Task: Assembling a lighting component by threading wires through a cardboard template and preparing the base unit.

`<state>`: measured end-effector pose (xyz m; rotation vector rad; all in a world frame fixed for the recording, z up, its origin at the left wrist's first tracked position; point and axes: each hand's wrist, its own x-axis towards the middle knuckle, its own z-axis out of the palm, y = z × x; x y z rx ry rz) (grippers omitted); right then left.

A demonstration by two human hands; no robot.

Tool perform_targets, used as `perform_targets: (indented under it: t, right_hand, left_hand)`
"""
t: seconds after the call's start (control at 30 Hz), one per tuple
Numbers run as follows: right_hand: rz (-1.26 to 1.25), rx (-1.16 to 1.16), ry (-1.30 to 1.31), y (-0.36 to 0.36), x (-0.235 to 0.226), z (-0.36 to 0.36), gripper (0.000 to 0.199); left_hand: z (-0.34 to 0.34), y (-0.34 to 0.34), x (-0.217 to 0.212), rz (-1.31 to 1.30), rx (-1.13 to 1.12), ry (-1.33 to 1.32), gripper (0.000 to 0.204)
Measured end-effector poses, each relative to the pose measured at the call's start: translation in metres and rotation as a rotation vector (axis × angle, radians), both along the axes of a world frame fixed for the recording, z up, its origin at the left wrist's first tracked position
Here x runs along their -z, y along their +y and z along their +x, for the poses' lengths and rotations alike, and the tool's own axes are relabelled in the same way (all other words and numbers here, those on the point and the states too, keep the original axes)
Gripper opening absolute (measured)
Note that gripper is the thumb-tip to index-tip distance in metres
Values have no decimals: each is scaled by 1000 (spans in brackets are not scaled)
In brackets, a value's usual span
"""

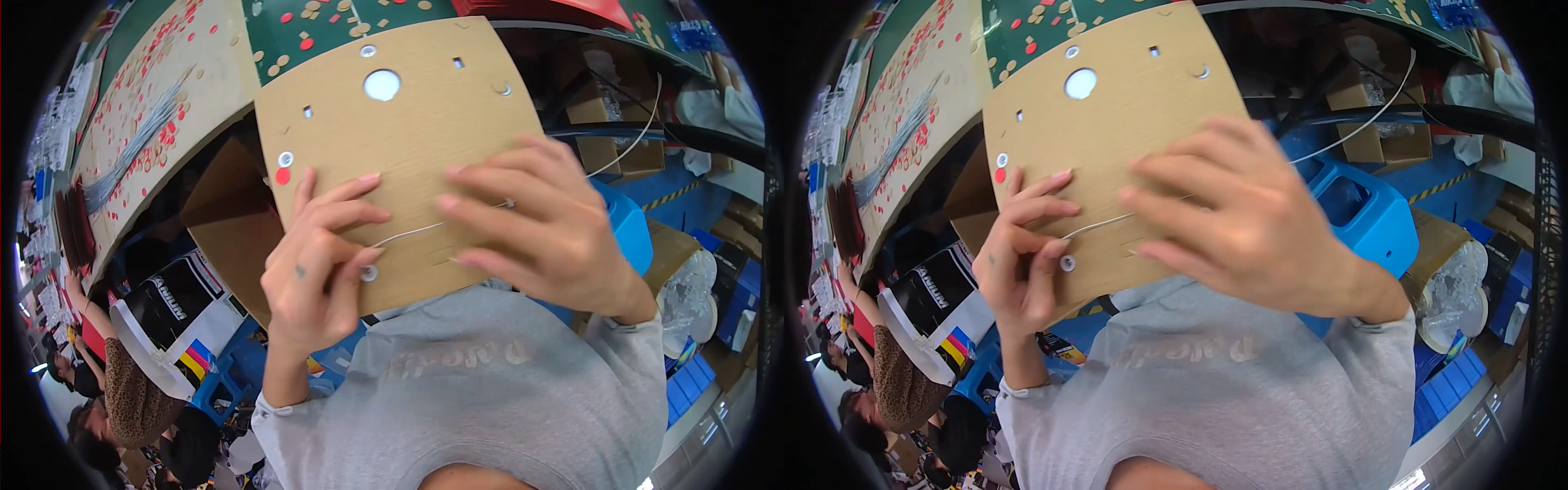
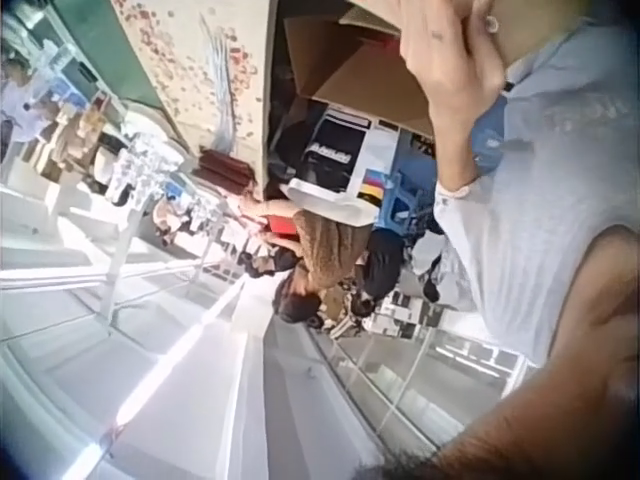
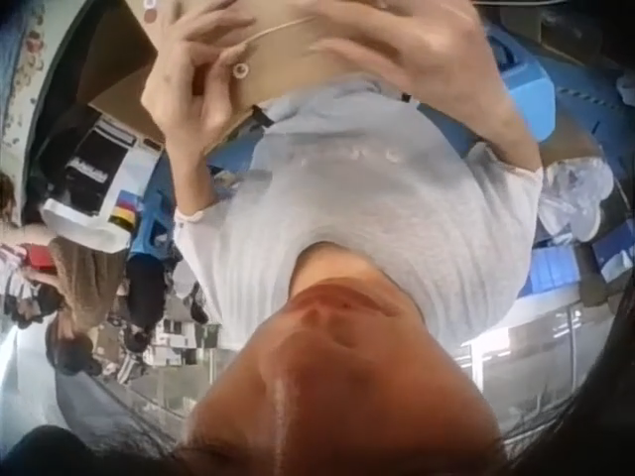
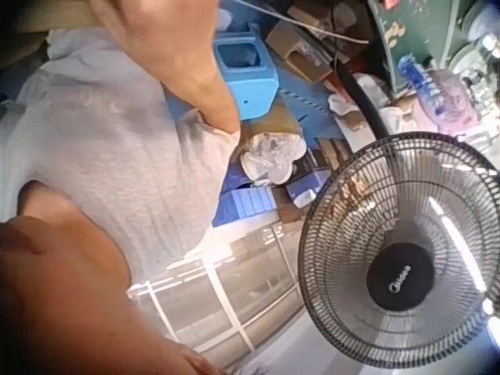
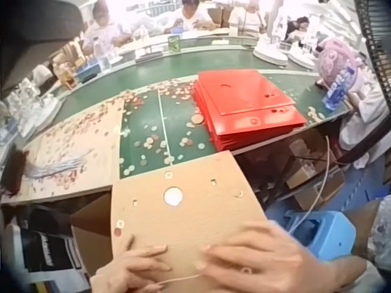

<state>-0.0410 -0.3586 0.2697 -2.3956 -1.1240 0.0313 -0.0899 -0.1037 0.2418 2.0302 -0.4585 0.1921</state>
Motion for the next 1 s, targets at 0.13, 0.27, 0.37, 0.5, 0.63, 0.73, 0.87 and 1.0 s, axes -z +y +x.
perform_targets:
  t: [0.13, 0.27, 0.37, 0.5, 0.63, 0.73, 0.87, 1.0]
  right_hand:
    - [398, -47, 26, 31, 25, 0, 39]
    - [376, -70, 14, 33, 27, 3, 41]
    - [325, -128, -36, 34, 23, 3, 44]
    - [228, -237, -193, 35, 23, 8, 50]
    - [157, -319, -204, 38, 18, 9, 52]
    - [82, -373, -213, 39, 13, 3, 54]
    - [10, -359, -215, 40, 2, 0, 55]
    - [-46, -374, -182, 37, -3, -1, 54]
  left_hand:
    - [0, -10, 2, -8, -72, -94, 18]
    - [-37, 12, 17, 41, -209, -114, 24]
    - [-53, 11, 31, 166, -146, -208, 48]
    - [-54, 8, 42, 215, -125, -285, 67]
    - [-55, 5, 45, 216, -136, -297, 66]
    - [-54, 2, 50, 133, -151, -308, 64]
    - [-52, -2, 53, 85, -175, -323, 64]
    - [-54, -4, 50, 89, -173, -303, 62]
